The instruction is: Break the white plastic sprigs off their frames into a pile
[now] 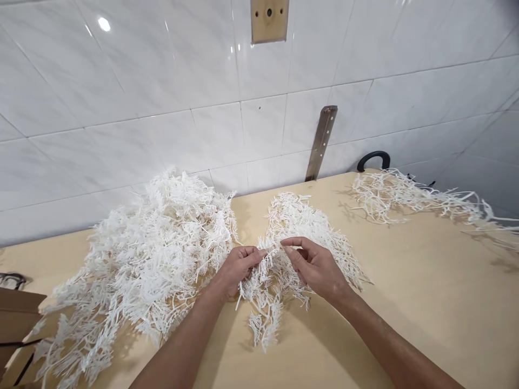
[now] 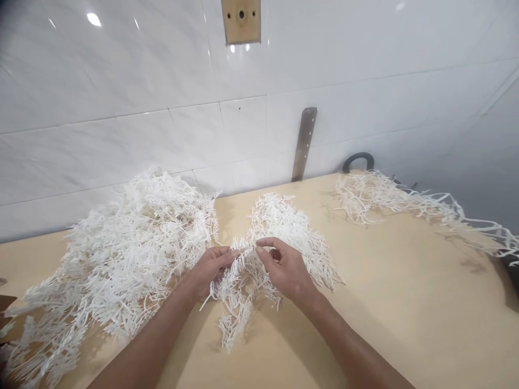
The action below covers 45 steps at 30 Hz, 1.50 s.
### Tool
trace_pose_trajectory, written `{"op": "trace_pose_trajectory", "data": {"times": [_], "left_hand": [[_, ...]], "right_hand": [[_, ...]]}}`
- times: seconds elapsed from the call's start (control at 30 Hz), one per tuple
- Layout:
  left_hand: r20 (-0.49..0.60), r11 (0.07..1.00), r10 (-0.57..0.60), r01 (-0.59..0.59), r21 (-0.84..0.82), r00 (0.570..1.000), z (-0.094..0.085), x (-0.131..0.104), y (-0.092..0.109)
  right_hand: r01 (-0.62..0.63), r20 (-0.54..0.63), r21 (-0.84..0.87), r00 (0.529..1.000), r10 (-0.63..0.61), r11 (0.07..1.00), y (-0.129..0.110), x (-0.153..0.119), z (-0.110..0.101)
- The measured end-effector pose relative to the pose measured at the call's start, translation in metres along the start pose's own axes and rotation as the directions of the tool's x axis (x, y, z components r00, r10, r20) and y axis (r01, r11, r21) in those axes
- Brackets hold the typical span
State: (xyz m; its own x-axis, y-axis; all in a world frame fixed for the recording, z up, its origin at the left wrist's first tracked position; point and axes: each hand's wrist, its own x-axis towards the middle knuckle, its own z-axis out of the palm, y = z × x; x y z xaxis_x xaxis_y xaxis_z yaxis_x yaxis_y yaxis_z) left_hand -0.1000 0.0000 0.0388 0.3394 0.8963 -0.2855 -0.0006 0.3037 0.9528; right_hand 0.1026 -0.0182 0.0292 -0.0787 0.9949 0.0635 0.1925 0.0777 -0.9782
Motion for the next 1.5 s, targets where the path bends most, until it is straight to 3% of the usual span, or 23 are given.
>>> {"op": "trace_pose_trajectory", "data": {"times": [0.2, 0.4, 0.6, 1.07, 1.27, 1.5], "left_hand": [[-0.040, 0.997, 0.047, -0.045, 0.061, 0.998, 0.004, 0.001, -0.003], [-0.043, 0.999, 0.045, -0.044, 0.031, 0.998, 0.006, 0.003, -0.005], [-0.029, 1.000, 0.017, -0.017, 0.013, 0.999, 0.005, 0.002, -0.005], [-0.019, 0.997, 0.051, -0.050, 0.056, 0.999, 0.012, -0.002, 0.001], [0.023, 0.998, 0.058, -0.058, 0.022, 0.998, 0.014, -0.003, 0.001], [-0.036, 0.990, 0.118, -0.115, 0.075, 0.992, 0.015, -0.006, 0.004]], "right_hand": [[0.124, -0.001, -0.139, 0.992, -0.126, 0.982, -0.001, -0.001, 0.002], [0.157, -0.026, -0.123, 0.987, -0.161, 0.980, -0.001, 0.000, 0.003], [0.086, -0.016, -0.131, 0.996, -0.089, 0.988, -0.005, -0.002, 0.000], [0.169, 0.045, -0.172, 0.985, -0.164, 0.970, -0.006, 0.002, 0.001], [0.092, 0.046, -0.138, 0.995, -0.087, 0.986, -0.004, 0.001, 0.002], [0.051, 0.125, -0.100, 0.991, -0.038, 0.994, -0.003, 0.000, -0.003]]}}
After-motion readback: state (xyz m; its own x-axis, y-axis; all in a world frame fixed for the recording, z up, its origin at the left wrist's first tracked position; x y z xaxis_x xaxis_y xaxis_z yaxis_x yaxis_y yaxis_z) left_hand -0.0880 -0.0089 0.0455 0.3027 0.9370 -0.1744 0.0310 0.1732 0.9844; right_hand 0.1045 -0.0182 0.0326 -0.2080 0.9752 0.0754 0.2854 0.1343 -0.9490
